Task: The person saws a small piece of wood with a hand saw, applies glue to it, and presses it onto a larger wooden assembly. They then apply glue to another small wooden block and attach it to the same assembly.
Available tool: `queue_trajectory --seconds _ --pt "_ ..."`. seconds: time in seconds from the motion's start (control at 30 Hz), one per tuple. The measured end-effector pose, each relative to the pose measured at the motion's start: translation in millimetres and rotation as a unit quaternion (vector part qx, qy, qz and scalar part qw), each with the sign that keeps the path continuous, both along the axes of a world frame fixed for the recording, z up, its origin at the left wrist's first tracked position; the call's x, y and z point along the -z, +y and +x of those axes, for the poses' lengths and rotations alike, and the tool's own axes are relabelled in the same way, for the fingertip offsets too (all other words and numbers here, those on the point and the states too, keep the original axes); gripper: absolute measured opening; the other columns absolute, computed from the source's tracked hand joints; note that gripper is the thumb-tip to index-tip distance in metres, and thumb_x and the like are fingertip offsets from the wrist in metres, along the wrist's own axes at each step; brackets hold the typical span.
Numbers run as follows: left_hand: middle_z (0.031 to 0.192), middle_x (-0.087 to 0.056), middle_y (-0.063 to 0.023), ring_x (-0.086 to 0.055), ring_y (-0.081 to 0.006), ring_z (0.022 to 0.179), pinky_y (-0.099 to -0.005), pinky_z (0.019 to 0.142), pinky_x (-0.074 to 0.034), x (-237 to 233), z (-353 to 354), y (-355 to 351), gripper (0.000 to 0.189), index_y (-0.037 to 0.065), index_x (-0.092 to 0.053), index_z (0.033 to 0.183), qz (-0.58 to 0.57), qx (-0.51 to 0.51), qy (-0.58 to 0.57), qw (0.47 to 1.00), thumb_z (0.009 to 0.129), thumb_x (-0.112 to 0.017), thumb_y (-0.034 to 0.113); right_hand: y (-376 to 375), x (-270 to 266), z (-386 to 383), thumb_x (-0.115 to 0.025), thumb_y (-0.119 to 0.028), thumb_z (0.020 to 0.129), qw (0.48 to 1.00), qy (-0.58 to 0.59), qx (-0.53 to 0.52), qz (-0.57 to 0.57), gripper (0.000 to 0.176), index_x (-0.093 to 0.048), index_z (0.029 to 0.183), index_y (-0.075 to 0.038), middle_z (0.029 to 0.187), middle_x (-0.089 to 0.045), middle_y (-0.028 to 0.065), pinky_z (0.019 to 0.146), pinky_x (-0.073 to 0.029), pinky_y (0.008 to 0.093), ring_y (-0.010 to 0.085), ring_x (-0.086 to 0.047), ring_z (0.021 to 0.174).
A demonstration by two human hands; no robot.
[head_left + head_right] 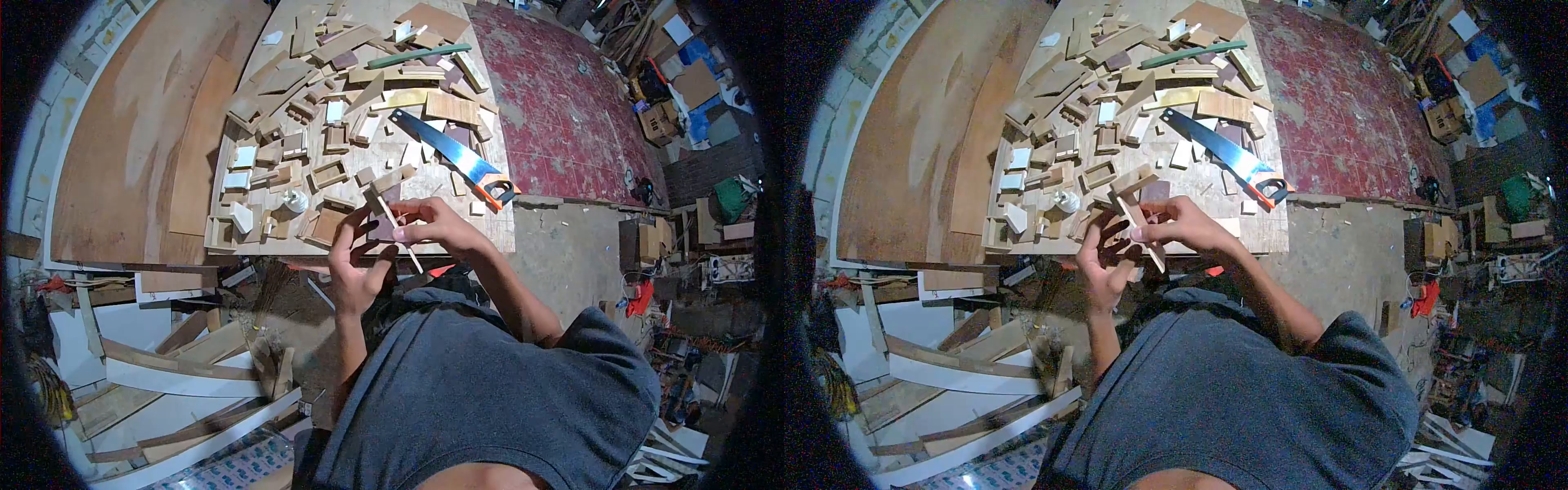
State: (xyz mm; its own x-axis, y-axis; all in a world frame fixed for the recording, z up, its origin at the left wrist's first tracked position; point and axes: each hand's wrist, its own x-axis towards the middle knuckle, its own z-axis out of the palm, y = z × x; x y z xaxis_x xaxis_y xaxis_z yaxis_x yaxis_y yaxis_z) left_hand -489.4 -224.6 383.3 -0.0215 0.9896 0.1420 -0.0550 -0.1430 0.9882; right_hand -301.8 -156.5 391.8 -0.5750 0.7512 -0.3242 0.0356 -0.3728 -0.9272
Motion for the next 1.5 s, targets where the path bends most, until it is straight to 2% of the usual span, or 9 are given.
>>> queue_trajectory --seconds 0.1,0.73,0.83,0.93,1.03,1.17,1.37,1.43,1.5 --pt "0.120 -0.059 -0.0160 -0.061 -0.0231 0.109 -0.0338 0.092 -0.050 11 -2 3 0.058 -0.006 -0.048 0.131 0.006 0.008 -0.013 1.000 0.082 -0.071 0.012 0 0 3 -0.079 -0.031 0.077 0.999 -0.011 0.025 0.040 0.066 -0.058 0.125 0.009 0.102 -0.067 0.0116 0.083 -0.048 0.0303 0.0169 -0.061 0.088" --pt "0.120 -0.057 -0.0152 -0.059 -0.0213 0.106 -0.0320 0.091 -0.049 25 21 6 0.065 -0.005 -0.044 0.133 -0.081 0.065 -0.099 0.990 0.081 -0.073 0.021 -3 49 25 -0.077 -0.024 0.076 0.998 -0.022 0.035 -0.043 0.072 -0.050 0.134 0.010 0.108 -0.065 0.0165 0.084 -0.051 0.0327 0.0201 -0.063 0.094" --pt "0.119 -0.057 -0.0160 -0.059 -0.0207 0.106 -0.0325 0.090 -0.050 24 23 7 0.066 -0.005 -0.044 0.133 -0.080 0.045 -0.062 0.994 0.080 -0.073 0.022 -6 46 27 -0.081 -0.033 0.074 0.997 0.010 0.059 -0.054 0.076 -0.054 0.126 0.016 0.104 -0.067 0.0199 0.082 -0.049 0.0311 0.0206 -0.064 0.090" --pt "0.120 -0.057 -0.0162 -0.060 -0.0201 0.105 -0.0329 0.089 -0.050 30 24 13 0.066 -0.005 -0.045 0.133 -0.005 0.055 0.035 0.998 0.080 -0.074 0.023 -3 42 29 -0.080 -0.025 0.074 0.997 -0.001 0.038 -0.062 0.074 -0.051 0.132 0.010 0.107 -0.065 0.0156 0.083 -0.051 0.0330 0.0196 -0.063 0.093" --pt "0.123 -0.055 -0.0164 -0.059 -0.0211 0.106 -0.0328 0.088 -0.050 20 27 15 0.067 -0.005 -0.045 0.133 -0.069 0.094 -0.045 0.992 0.079 -0.075 0.023 0 23 35 -0.080 -0.026 0.073 0.998 -0.028 0.027 -0.042 0.075 -0.051 0.131 0.011 0.108 -0.065 0.0155 0.084 -0.051 0.0318 0.0187 -0.062 0.095" --pt "0.125 -0.054 -0.0168 -0.059 -0.0213 0.107 -0.0329 0.088 -0.050 37 25 18 0.069 -0.005 -0.044 0.134 -0.056 0.093 -0.024 0.994 0.079 -0.075 0.023 5 51 40 -0.082 -0.030 0.070 0.998 -0.028 0.045 -0.034 0.078 -0.052 0.130 0.012 0.107 -0.065 0.0155 0.084 -0.050 0.0333 0.0195 -0.062 0.095" --pt "0.125 -0.055 -0.0155 -0.058 -0.0202 0.103 -0.0303 0.086 -0.051 62 13 3 0.072 -0.002 -0.040 0.140 -0.127 -0.012 -0.047 0.991 0.082 -0.075 0.020 23 109 50 -0.085 -0.044 0.058 0.965 -0.234 0.106 0.059 0.085 -0.060 0.118 0.010 0.103 -0.065 0.0204 0.084 -0.050 0.0378 0.0274 -0.062 0.092" --pt "0.126 -0.056 -0.0149 -0.056 -0.0177 0.097 -0.0309 0.084 -0.049 67 1 -8 0.068 0.001 -0.040 0.143 -0.147 -0.050 -0.021 0.988 0.085 -0.071 0.019 36 179 62 -0.086 -0.049 0.054 0.858 -0.454 0.101 0.218 0.081 -0.062 0.105 0.009 0.093 -0.064 0.0218 0.084 -0.050 0.0400 0.0347 -0.062 0.088" --pt "0.124 -0.056 -0.0147 -0.056 -0.0177 0.096 -0.0301 0.082 -0.050 82 -15 -21 0.069 0.001 -0.039 0.143 -0.151 -0.057 -0.011 0.987 0.085 -0.071 0.019 43 226 69 -0.088 -0.052 0.051 0.856 -0.458 0.106 0.216 0.086 -0.061 0.108 0.006 0.102 -0.058 0.0259 0.087 -0.050 0.0466 0.0424 -0.057 0.100"
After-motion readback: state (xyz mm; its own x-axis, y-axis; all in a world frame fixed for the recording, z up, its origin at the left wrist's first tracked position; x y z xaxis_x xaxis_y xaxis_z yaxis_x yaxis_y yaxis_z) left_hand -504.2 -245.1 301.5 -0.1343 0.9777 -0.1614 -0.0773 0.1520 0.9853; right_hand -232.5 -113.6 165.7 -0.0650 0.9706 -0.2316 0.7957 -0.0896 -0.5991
